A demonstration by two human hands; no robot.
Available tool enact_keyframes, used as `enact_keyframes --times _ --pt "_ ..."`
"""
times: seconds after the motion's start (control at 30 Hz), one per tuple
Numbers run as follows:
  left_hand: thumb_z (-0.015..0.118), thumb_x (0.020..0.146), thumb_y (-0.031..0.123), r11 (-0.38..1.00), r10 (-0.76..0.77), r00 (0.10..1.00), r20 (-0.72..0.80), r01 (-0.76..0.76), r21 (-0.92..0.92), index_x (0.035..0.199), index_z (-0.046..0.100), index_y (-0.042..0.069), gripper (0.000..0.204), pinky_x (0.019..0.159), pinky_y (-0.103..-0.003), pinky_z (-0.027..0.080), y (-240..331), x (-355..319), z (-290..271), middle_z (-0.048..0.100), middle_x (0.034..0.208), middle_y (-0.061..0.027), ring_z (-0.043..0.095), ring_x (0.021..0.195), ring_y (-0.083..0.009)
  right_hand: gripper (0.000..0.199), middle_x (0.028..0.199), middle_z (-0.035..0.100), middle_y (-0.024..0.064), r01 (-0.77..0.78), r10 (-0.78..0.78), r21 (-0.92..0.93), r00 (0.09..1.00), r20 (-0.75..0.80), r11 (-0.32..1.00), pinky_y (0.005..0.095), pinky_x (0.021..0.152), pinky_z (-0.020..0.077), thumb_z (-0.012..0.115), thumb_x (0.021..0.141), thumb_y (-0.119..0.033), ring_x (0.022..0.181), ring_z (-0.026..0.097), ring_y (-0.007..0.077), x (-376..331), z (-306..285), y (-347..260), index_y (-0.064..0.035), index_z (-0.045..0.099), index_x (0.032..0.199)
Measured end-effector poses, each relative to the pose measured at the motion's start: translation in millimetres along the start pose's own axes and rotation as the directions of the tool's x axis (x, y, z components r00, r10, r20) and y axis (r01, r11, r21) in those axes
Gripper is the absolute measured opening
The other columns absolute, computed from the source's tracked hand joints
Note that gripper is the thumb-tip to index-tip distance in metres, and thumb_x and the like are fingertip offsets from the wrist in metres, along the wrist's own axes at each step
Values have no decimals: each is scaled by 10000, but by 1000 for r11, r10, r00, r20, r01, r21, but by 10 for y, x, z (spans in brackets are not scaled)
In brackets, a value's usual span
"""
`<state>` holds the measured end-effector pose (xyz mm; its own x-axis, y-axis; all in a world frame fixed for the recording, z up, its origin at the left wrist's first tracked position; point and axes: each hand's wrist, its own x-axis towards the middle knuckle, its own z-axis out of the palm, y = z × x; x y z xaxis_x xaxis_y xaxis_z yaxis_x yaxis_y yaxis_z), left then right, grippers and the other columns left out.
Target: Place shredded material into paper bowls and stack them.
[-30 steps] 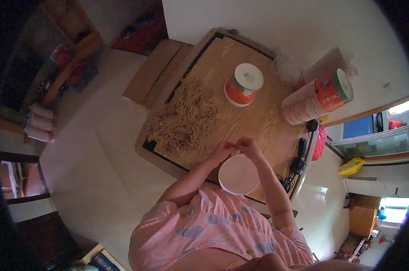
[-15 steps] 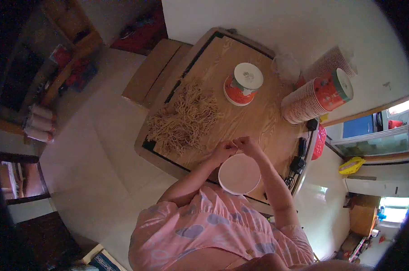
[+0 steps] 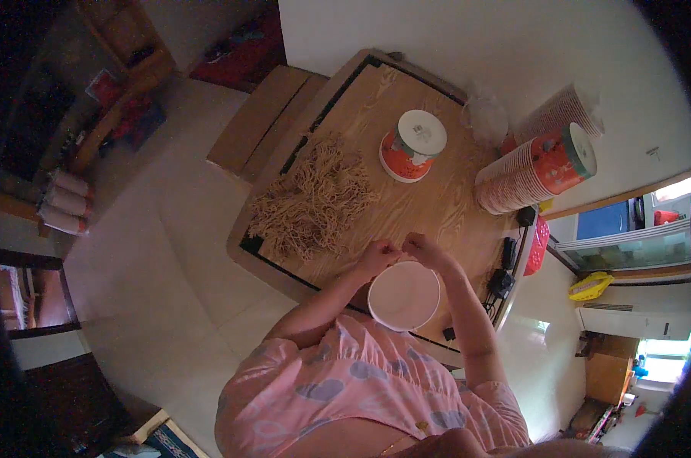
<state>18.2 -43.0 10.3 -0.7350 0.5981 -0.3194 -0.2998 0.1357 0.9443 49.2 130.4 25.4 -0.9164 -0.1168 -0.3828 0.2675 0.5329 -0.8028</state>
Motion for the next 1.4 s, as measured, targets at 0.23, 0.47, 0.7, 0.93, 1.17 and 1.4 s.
enact_keyframes --times 0.23,0.47,0.7,0.93,1.17,1.4 --pt "604 748 143 999 -30 1000 5 30 32 684 535 59 126 489 -224 374 -120 24 9 511 589 13 459 543 -63 87 629 520 39 -107 114 86 990 -81 991 289 557 400 538 758 -102 616 464 119 -24 81 -6 -16 532 752" --pt "620 724 201 995 -97 995 18 98 -14 736 581 51 155 572 -258 423 -41 -19 -7 554 656 -20 509 617 -109 171 693 523 158 -26 -16 -232 984 -178 972 340 573 391 500 806 -175 628 480 208 -26 168 -68 -6 486 779" --pt "616 731 221 996 -92 994 53 92 1 775 594 52 176 650 -280 443 -219 46 -38 581 733 -40 543 704 -131 161 668 503 125 39 -51 -94 991 -126 995 344 583 384 487 815 -160 627 436 179 -19 170 -17 -3 473 785" --pt "640 737 224 1000 26 994 111 -26 -4 734 582 32 200 659 -250 419 75 -88 -252 535 766 -25 511 739 -112 103 683 519 106 -71 56 -97 988 -145 993 342 594 395 498 797 -122 650 461 165 -50 209 -103 -19 498 807" --pt "639 722 205 825 383 906 179 -423 374 806 662 116 125 667 -311 441 26 -67 -367 519 819 -96 532 785 -214 88 678 551 52 57 -64 -37 977 -204 998 263 589 426 520 782 -95 636 515 120 -92 230 -191 -10 539 795" --pt "629 698 161 746 382 901 206 -432 507 828 638 117 137 661 -356 447 39 -60 -312 505 804 -104 533 775 -269 78 689 546 48 107 -107 -13 969 -221 994 255 602 424 530 777 -75 642 513 113 -91 259 -114 -2 558 774"
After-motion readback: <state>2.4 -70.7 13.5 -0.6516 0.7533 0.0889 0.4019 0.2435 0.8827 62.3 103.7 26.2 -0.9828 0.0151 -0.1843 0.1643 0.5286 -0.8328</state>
